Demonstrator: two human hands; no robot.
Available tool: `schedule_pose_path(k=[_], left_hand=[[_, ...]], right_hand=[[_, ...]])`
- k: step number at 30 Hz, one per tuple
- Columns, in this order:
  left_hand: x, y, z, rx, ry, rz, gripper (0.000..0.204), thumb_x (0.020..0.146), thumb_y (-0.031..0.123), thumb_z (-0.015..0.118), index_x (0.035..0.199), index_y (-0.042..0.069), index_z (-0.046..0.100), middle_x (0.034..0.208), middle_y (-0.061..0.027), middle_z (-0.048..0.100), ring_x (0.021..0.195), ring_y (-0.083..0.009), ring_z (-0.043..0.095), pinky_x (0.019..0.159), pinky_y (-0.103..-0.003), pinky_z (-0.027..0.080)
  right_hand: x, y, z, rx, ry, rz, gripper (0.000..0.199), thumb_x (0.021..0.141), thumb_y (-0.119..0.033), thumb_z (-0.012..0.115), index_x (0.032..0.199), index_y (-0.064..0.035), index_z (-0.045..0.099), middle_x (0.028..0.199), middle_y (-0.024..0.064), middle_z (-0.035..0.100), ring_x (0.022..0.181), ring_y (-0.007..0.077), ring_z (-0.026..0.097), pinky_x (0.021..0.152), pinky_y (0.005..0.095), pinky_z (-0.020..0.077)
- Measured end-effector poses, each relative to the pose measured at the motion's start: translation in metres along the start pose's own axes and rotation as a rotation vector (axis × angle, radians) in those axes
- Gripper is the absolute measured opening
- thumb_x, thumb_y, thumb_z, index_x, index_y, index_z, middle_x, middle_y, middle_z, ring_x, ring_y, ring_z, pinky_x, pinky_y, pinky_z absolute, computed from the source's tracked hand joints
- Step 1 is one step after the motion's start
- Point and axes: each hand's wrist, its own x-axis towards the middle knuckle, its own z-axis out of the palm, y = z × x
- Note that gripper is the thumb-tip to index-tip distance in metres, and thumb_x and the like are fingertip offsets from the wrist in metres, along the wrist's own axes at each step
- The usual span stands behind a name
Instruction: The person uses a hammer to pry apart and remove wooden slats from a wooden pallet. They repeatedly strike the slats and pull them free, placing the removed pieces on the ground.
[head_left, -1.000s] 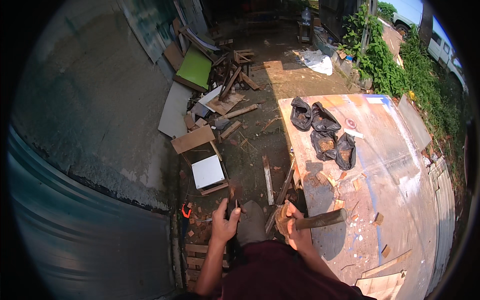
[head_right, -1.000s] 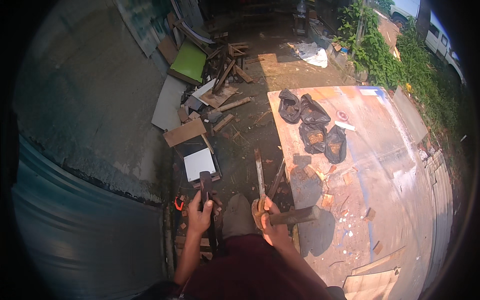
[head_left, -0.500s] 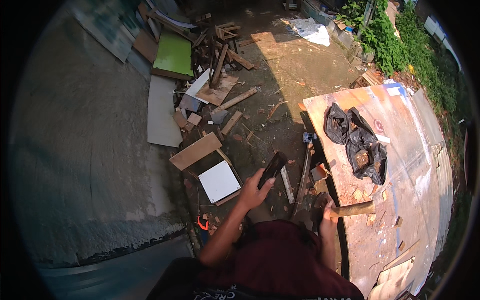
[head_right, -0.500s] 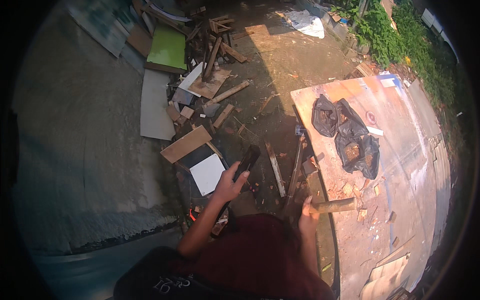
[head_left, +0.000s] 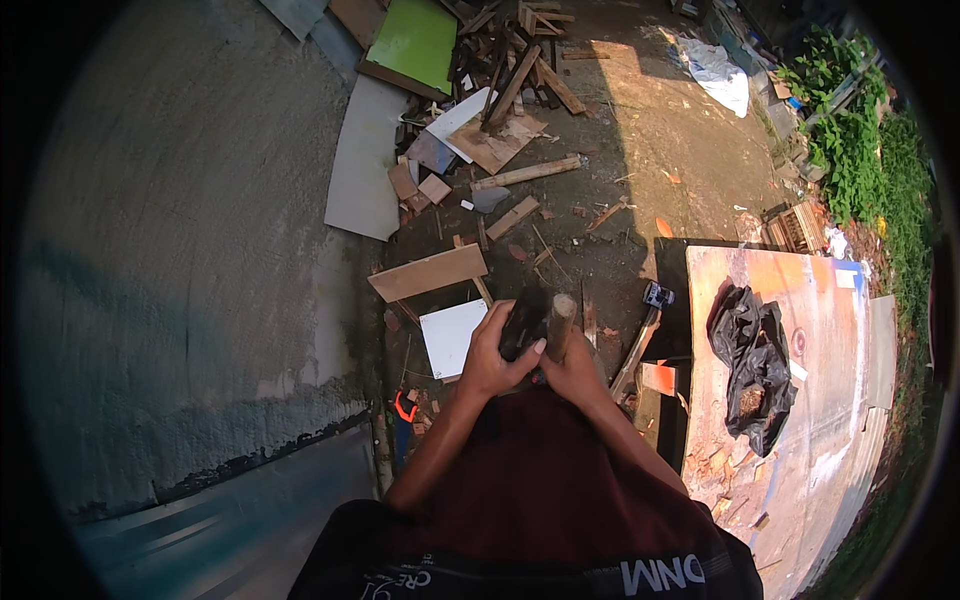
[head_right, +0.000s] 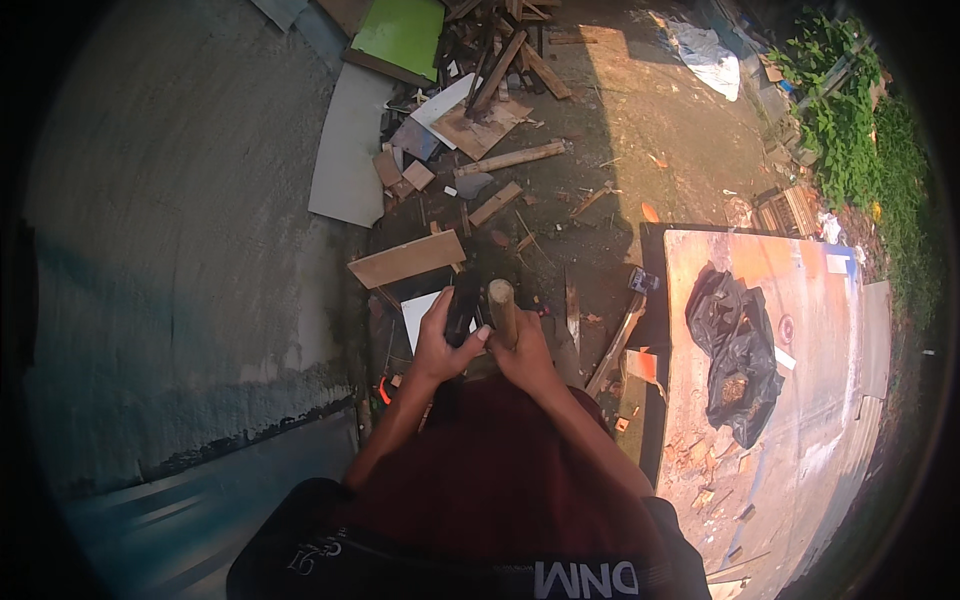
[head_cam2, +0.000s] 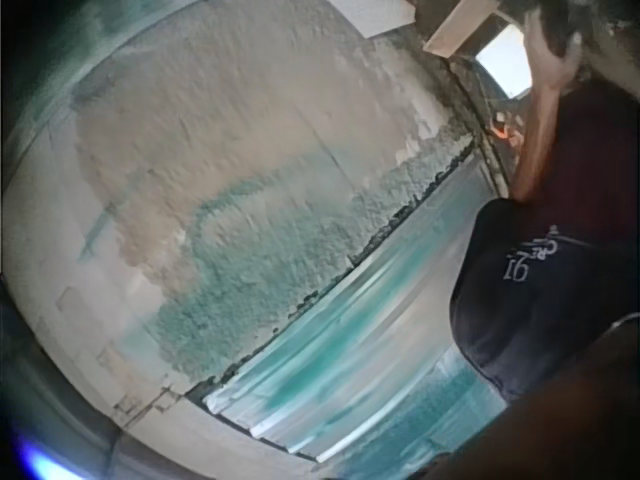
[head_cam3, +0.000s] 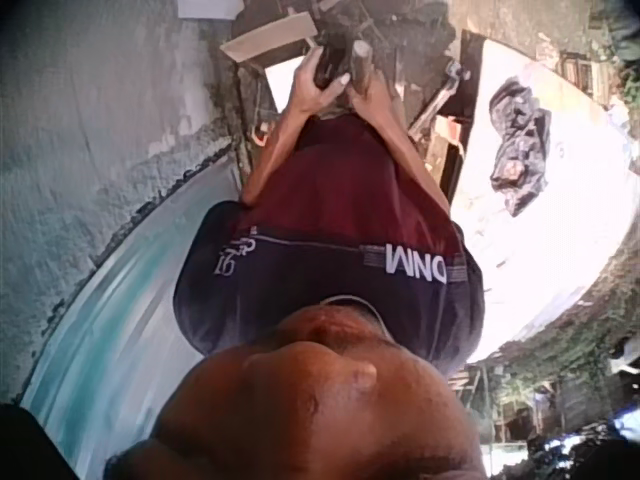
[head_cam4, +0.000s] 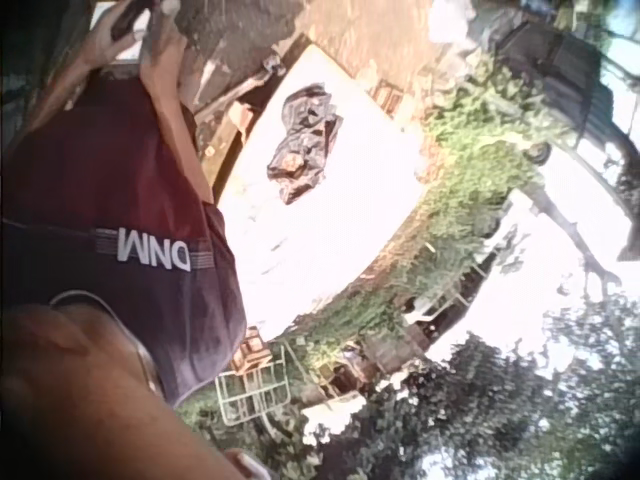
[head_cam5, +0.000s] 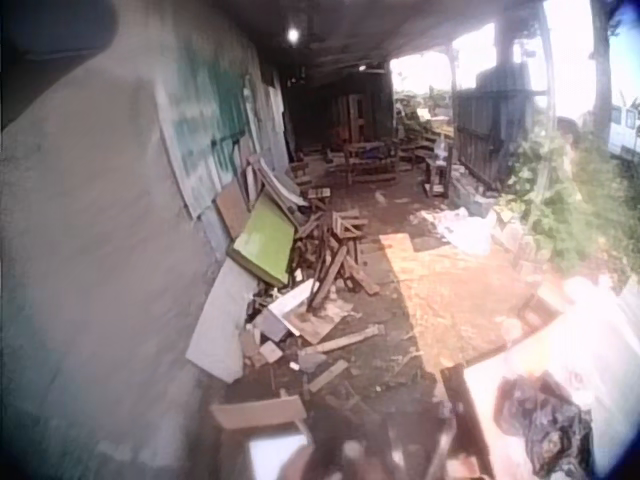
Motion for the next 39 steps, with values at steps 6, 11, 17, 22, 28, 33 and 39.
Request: schedule_pose_path(k=[6,11,17,22,28,33,39], left_hand=[[0.058,-0.048,-0.004,-0.118,0.055,-0.369,0.047,0.079,0.019,0.087,0.115,-0.002,0.066,0.097,-0.0045,0.07,0.087,-0.0092,0.061,0.079,-0.029,0.052],[0.138,-0.112,0.015,-0.181,0.144,-0.49,0.045,0.081,0.017,0.087,0.116,-0.003,0.068,0.096,-0.0049,0.073,0.09,-0.0078,0.065,0.082,-0.028,0.054],[0.249,-0.2,0.027,-0.19,0.252,-0.64,0.033,0.085,0.023,0.084,0.104,-0.001,0.071,0.085,-0.0059,0.074,0.078,-0.0077,0.066,0.072,-0.028,0.055],[0.302,-0.335,0.032,-0.173,0.373,-0.805,0.024,0.086,0.019,0.084,0.092,0.001,0.069,0.079,-0.0025,0.071,0.075,-0.0053,0.062,0.067,-0.027,0.051],[0.311,-0.483,0.063,-0.112,0.503,-0.795,0.017,0.084,0.011,0.083,0.089,0.001,0.07,0.084,-0.0043,0.072,0.077,-0.0079,0.063,0.07,-0.028,0.051],[0.314,-0.563,0.098,-0.29,0.783,-0.813,0.02,0.084,0.005,0.082,0.099,-0.002,0.072,0.095,-0.0099,0.075,0.086,-0.0166,0.07,0.08,-0.033,0.055],[0.289,-0.605,0.112,-0.364,0.621,-0.914,0.031,0.084,0.011,0.081,0.109,-0.001,0.068,0.108,-0.011,0.073,0.101,-0.0186,0.069,0.09,-0.033,0.055]], right_hand=[[0.111,0.029,0.022,-0.064,-0.236,-0.153,0.056,0.08,-0.004,0.064,0.135,-0.0032,0.054,0.113,0.0219,0.062,0.11,0.0407,0.052,0.096,0.0481,0.046],[0.212,0.087,0.017,-0.2,-0.442,-0.276,0.06,0.079,-0.009,0.069,0.136,-0.0035,0.052,0.127,0.0209,0.057,0.115,0.0424,0.051,0.101,0.0508,0.043],[0.36,0.125,-0.029,-0.079,-0.808,-0.097,0.086,0.088,-0.026,0.077,0.154,-0.0004,0.027,0.154,0.0237,0.035,0.139,0.041,0.041,0.117,0.0491,0.0344],[0.493,0.26,-0.024,0.071,-0.659,0.256,0.072,0.091,-0.032,0.076,0.146,-0.0011,0.04,0.133,0.0196,0.054,0.122,0.0357,0.058,0.1,0.0473,0.0489],[0.603,0.561,0.029,-0.917,-0.857,0.314,0.053,0.092,-0.029,0.07,0.133,-0.0013,0.05,0.126,0.0233,0.06,0.117,0.0418,0.061,0.096,0.0529,0.0508],[0.66,0.676,0.101,-1.182,-1.104,0.367,0.058,0.094,-0.027,0.062,0.146,-0.007,0.042,0.15,0.0211,0.045,0.14,0.0379,0.045,0.111,0.0533,0.042],[0.688,0.793,0.192,-1.349,-0.682,-0.306,0.063,0.096,-0.018,0.059,0.153,-0.0068,0.035,0.157,0.0167,0.034,0.148,0.0334,0.031,0.117,0.0512,0.0328]])
